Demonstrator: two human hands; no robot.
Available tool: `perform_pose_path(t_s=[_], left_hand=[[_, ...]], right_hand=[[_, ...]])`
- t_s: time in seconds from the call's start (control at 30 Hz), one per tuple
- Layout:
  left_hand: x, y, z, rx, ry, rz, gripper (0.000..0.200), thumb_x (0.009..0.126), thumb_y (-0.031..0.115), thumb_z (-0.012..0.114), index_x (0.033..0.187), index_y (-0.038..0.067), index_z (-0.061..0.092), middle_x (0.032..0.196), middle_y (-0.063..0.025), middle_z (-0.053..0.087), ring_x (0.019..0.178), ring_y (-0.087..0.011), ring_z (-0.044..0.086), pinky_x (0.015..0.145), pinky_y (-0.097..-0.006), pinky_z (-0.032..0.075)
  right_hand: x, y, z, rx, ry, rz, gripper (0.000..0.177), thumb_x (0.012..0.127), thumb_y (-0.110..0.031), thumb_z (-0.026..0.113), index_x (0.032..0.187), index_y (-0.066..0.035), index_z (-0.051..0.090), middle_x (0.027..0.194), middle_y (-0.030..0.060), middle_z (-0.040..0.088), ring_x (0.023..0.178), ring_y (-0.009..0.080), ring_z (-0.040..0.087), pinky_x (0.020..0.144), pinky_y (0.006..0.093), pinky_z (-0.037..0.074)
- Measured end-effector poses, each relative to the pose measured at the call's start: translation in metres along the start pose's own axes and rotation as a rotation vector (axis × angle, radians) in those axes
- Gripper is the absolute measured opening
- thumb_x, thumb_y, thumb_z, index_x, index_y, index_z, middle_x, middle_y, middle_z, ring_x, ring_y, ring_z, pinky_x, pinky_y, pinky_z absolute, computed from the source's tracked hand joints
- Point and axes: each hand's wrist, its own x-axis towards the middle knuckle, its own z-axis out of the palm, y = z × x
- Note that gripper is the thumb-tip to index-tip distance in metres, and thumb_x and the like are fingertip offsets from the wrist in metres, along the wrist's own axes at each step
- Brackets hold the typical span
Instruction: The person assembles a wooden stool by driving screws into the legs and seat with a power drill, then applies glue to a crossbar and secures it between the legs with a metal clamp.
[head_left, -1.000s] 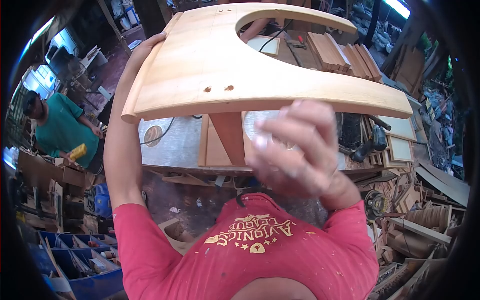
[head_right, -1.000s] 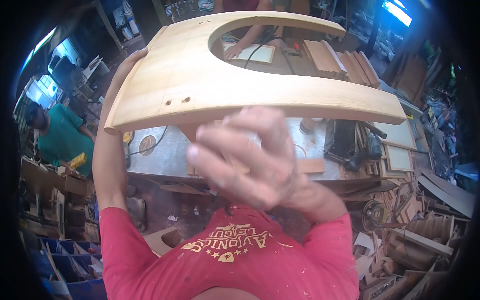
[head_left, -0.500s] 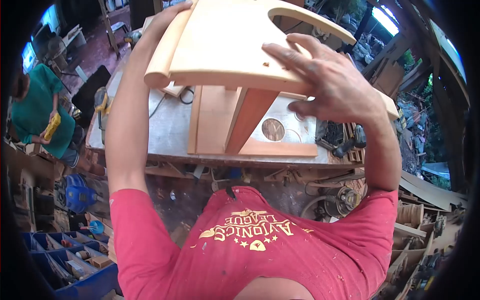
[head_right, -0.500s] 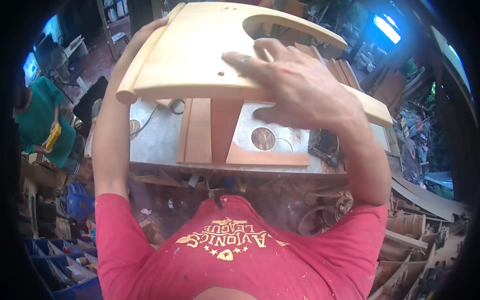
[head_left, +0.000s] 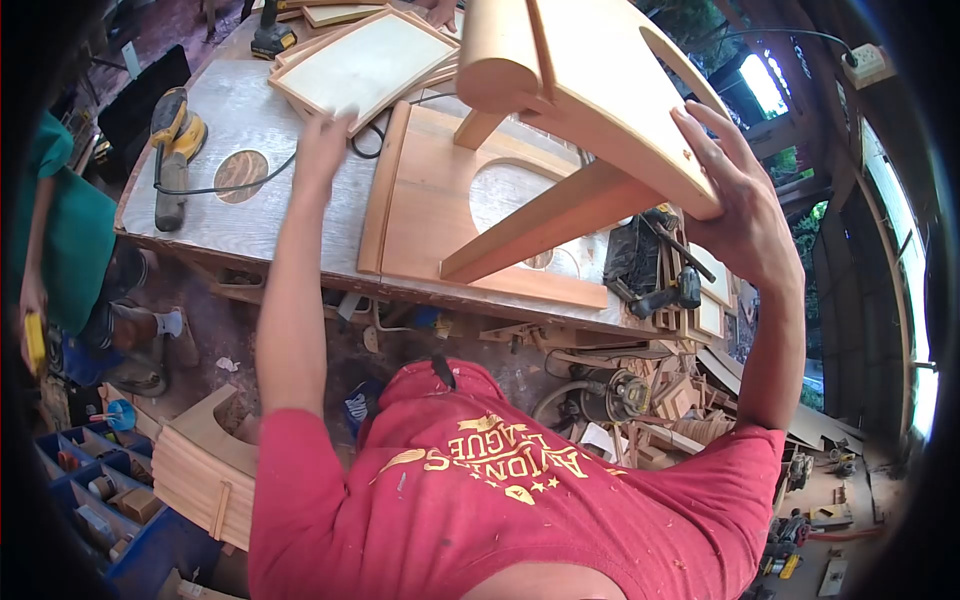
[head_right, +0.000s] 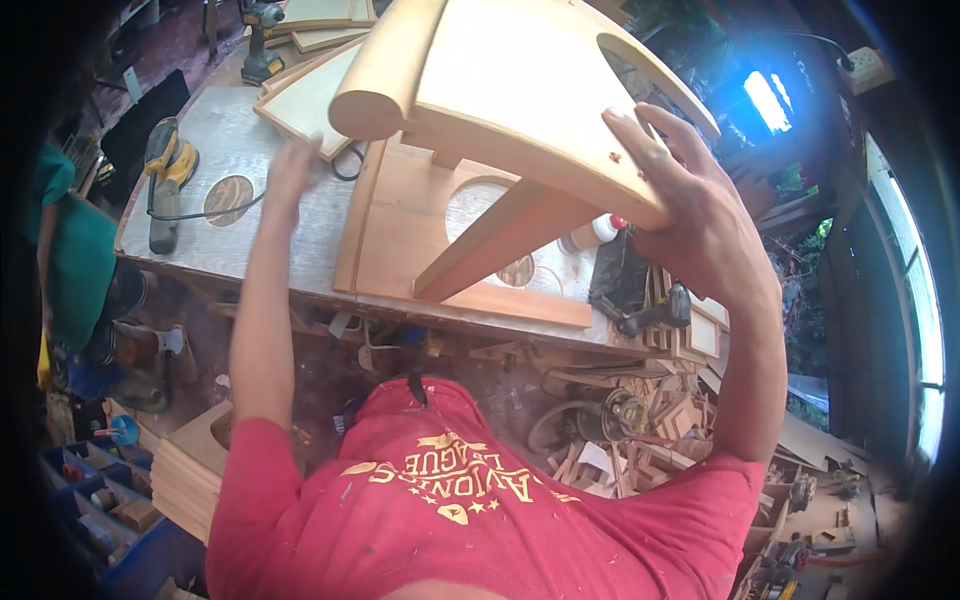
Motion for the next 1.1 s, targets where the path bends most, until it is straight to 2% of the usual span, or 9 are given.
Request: perform_pose_path(t_s=[0.03,0.07,0.2,0.37,0.57,0.7,0.8,1.0,1.1], left_hand=[[0.008,-0.061,-0.006,0.082,0.015,0.022,0.076,0.088,0.038,0.07,0.143,-0.006,0.044,0.13,-0.026,0.06,0.122,-0.0322,0.059,0.102,-0.0381,0.046],[-0.033,-0.054,-0.007,0.203,0.028,-0.16,0.076,0.089,0.037,0.07,0.144,-0.007,0.042,0.138,-0.0289,0.054,0.129,-0.0352,0.054,0.107,-0.041,0.042],[-0.129,-0.146,0.0,-0.055,0.098,-0.081,0.058,0.093,0.022,0.068,0.138,-0.008,0.047,0.129,-0.0235,0.059,0.12,-0.029,0.058,0.102,-0.0382,0.045],[-0.184,-0.152,0.02,-0.579,0.142,-0.44,0.06,0.094,0.019,0.068,0.138,-0.011,0.04,0.122,-0.0192,0.058,0.109,-0.0251,0.061,0.093,-0.038,0.051],[-0.161,-0.158,0.019,-0.517,0.16,-0.542,0.062,0.092,0.027,0.071,0.135,-0.008,0.042,0.115,-0.014,0.056,0.099,-0.022,0.06,0.083,-0.0391,0.054],[-0.151,-0.18,0.021,-0.185,0.382,-0.238,0.064,0.09,0.031,0.073,0.133,-0.008,0.045,0.115,-0.0169,0.051,0.104,-0.0234,0.053,0.09,-0.0413,0.048],[-0.159,-0.173,0.027,0.381,0.406,-0.03,0.063,0.089,0.037,0.073,0.132,-0.002,0.051,0.117,-0.0207,0.043,0.111,-0.03,0.043,0.1,-0.0448,0.038],[-0.162,-0.18,0.043,0.608,0.472,0.118,0.052,0.091,0.046,0.067,0.125,0.006,0.064,0.113,-0.0224,0.039,0.107,-0.0361,0.035,0.102,-0.048,0.03],[-0.167,-0.174,0.044,0.689,0.475,0.13,0.048,0.093,0.044,0.065,0.121,0.006,0.068,0.117,-0.0237,0.039,0.109,-0.0377,0.036,0.102,-0.0491,0.03]], right_hand=[[0.0,0.001,0.001,-0.013,-0.002,0.0,0.089,0.062,0.006,0.072,0.144,-0.021,0.052,0.147,0.0156,0.046,0.122,0.0378,0.058,0.099,0.0446,0.051],[0.002,0.001,0.001,-0.027,-0.005,-0.003,0.09,0.061,0.006,0.072,0.144,-0.021,0.052,0.147,0.0152,0.046,0.123,0.0376,0.057,0.1,0.0445,0.051],[0.004,-0.001,0.0,-0.083,-0.038,0.02,0.092,0.057,0.006,0.075,0.144,-0.018,0.052,0.148,0.0147,0.045,0.125,0.0363,0.056,0.103,0.0435,0.051],[0.006,0.001,0.002,-0.092,-0.013,0.0,0.093,0.057,0.008,0.074,0.144,-0.016,0.052,0.148,0.016,0.045,0.125,0.0352,0.057,0.101,0.0421,0.052],[0.005,0.004,0.001,-0.096,-0.03,-0.022,0.097,0.054,0.01,0.072,0.145,-0.017,0.05,0.149,0.015,0.044,0.124,0.0357,0.057,0.101,0.0427,0.052],[0.004,0.004,0.0,-0.074,-0.045,0.005,0.093,0.059,0.008,0.068,0.147,-0.016,0.049,0.15,0.0123,0.045,0.132,0.0367,0.051,0.109,0.0457,0.047],[0.006,0.005,-0.001,-0.049,-0.055,0.018,0.092,0.059,0.006,0.069,0.147,-0.017,0.05,0.152,0.0127,0.042,0.133,0.0377,0.051,0.107,0.0458,0.049],[0.006,0.013,-0.003,-0.052,-0.093,-0.015,0.094,0.058,0.003,0.071,0.147,-0.019,0.05,0.154,0.0117,0.039,0.124,0.0354,0.056,0.103,0.0461,0.051],[0.006,0.015,-0.001,-0.032,-0.005,-0.131,0.088,0.059,0.003,0.072,0.142,-0.017,0.054,0.151,0.016,0.041,0.104,0.0326,0.065,0.092,0.0431,0.055]])
